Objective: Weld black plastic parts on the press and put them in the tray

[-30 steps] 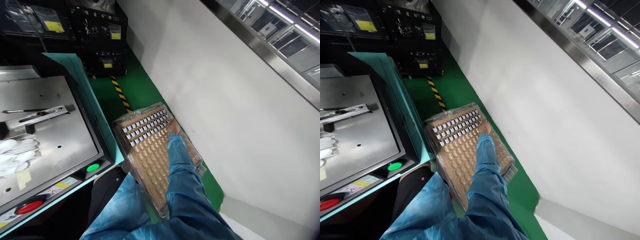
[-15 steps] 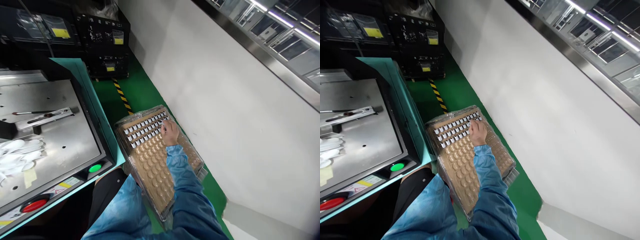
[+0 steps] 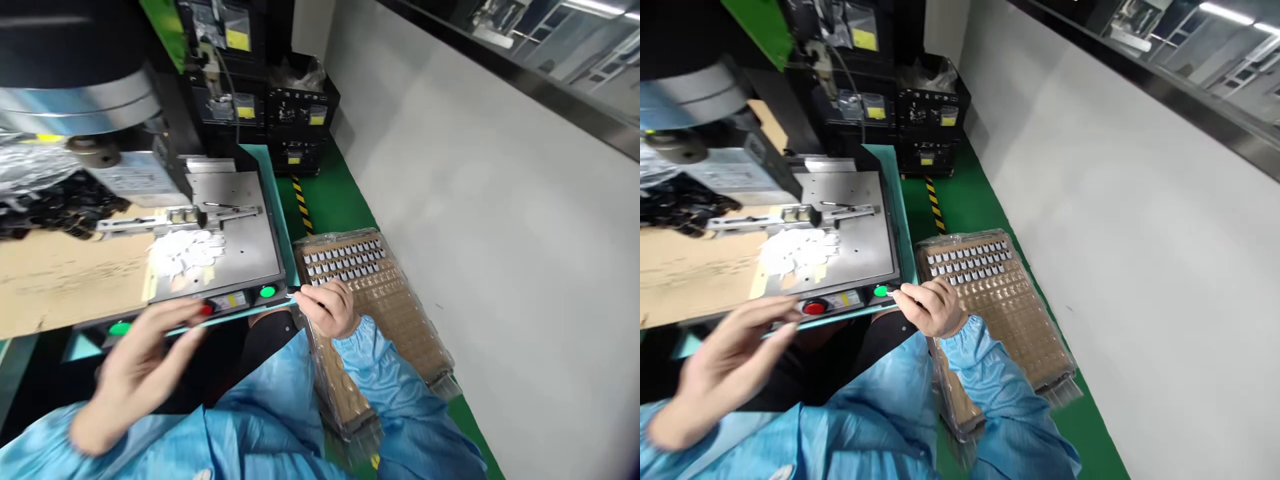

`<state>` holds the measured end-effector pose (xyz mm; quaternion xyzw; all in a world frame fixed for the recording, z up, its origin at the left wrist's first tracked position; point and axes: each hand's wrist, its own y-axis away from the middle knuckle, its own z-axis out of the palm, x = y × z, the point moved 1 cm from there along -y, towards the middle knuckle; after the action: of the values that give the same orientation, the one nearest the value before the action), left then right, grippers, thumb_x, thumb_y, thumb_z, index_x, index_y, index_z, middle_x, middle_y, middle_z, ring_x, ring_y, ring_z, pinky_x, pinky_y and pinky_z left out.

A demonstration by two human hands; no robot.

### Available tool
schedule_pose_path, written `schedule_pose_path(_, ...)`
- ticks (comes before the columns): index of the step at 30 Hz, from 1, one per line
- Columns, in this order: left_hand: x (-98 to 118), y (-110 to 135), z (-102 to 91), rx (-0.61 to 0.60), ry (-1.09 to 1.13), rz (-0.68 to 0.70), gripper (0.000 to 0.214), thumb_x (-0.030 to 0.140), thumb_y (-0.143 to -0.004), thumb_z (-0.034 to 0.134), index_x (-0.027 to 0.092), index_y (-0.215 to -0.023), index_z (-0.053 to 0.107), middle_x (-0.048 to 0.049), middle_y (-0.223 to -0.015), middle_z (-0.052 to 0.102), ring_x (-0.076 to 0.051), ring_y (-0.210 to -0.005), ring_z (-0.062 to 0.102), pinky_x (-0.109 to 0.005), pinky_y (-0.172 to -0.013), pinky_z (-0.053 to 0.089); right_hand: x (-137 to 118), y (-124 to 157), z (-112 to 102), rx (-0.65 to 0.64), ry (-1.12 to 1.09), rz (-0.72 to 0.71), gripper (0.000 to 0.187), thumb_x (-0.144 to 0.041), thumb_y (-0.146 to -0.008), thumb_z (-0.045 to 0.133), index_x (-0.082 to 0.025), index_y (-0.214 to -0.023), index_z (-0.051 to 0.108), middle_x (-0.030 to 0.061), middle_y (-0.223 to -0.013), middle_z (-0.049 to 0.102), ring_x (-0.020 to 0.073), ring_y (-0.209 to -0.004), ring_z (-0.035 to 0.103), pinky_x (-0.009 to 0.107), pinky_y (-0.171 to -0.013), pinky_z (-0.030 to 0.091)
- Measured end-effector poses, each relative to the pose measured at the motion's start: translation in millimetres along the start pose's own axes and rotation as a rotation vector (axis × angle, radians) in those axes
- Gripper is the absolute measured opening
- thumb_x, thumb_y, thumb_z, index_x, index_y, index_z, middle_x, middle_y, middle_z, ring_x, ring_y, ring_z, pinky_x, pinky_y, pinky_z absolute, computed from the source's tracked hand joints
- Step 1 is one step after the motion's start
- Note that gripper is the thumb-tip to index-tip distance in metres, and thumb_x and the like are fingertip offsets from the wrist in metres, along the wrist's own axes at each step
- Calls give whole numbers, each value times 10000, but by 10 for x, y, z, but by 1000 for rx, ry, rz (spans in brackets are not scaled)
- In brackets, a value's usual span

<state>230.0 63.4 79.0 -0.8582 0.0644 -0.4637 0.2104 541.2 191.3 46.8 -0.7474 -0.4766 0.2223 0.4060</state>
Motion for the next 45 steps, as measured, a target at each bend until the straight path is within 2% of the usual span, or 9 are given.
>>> schedule_pose_path(3,59,-70,345,-187,189,58,512,141,-1000,683,296,-1487,640,-95,-1393,698,-205,-1163,719,-355,-1043,595,-246,-187,45,4,-44,-52,243,-147,-1010,687,-311,-1178,752,32,-1172,737,160,-924,683,326,-726,558)
schedule_pose_path(6,169,-126,497,-210,261,109,498,139,-1009,673,304,-1478,662,-87,-1358,741,-218,-1228,715,-380,-1113,576,-454,-269,77,-4,-97,-83,234,-165,-1032,653,-315,-1190,738,27,-1171,735,153,-929,687,320,-705,551)
schedule_pose_path(13,212,16,301,-143,342,91,437,141,-996,702,290,-1406,719,-84,-1324,768,-221,-1212,737,-375,-1083,611,-714,-367,150,-4,-182,-71,334,-151,-978,723,-315,-1268,716,35,-1244,706,163,-965,687,335,-732,560)
schedule_pose_path(21,177,76,107,-120,405,97,450,135,-1028,645,301,-1441,709,-91,-1328,767,-228,-1240,733,-363,-1063,623,-863,-529,231,11,-177,-84,240,-162,-989,713,-295,-1187,741,43,-1218,704,157,-923,664,315,-734,545)
schedule_pose_path(27,149,94,30,-125,434,90,457,148,-1034,641,309,-1458,699,-88,-1326,768,-221,-1246,725,-352,-1070,612,-889,-505,275,-77,-133,-88,265,-206,-1000,715,-307,-1244,729,54,-1175,716,171,-908,673,323,-737,552)
schedule_pose_path(30,138,103,24,-134,452,28,419,199,-1045,642,302,-1445,711,-95,-1282,780,-227,-1214,731,-368,-1058,614,-917,-520,299,-63,-239,-24,395,-176,-961,749,-313,-1327,689,53,-1150,727,184,-893,697,346,-738,567)
schedule_pose_path(34,132,116,63,-136,550,-162,385,304,-1052,654,262,-1429,722,-96,-1113,801,-199,-988,763,-354,-948,647,-1018,-535,353,-18,-269,124,493,-141,-944,735,-328,-1389,638,57,-1117,745,202,-922,733,367,-764,624)
schedule_pose_path(42,55,147,176,-161,695,-505,489,488,-1006,708,195,-1397,727,-88,-1049,805,-208,-917,768,-362,-914,638,-1205,-539,447,-48,-412,438,343,-101,-936,678,-263,-1237,657,72,-1099,717,213,-1028,741,378,-860,669)
schedule_pose_path(45,26,156,206,-171,722,-568,540,512,-991,722,178,-1415,707,-75,-997,803,-210,-919,762,-358,-914,628,-1228,-532,475,-56,-447,505,342,-85,-914,678,-258,-1209,666,62,-1096,708,204,-1027,737,363,-867,658)
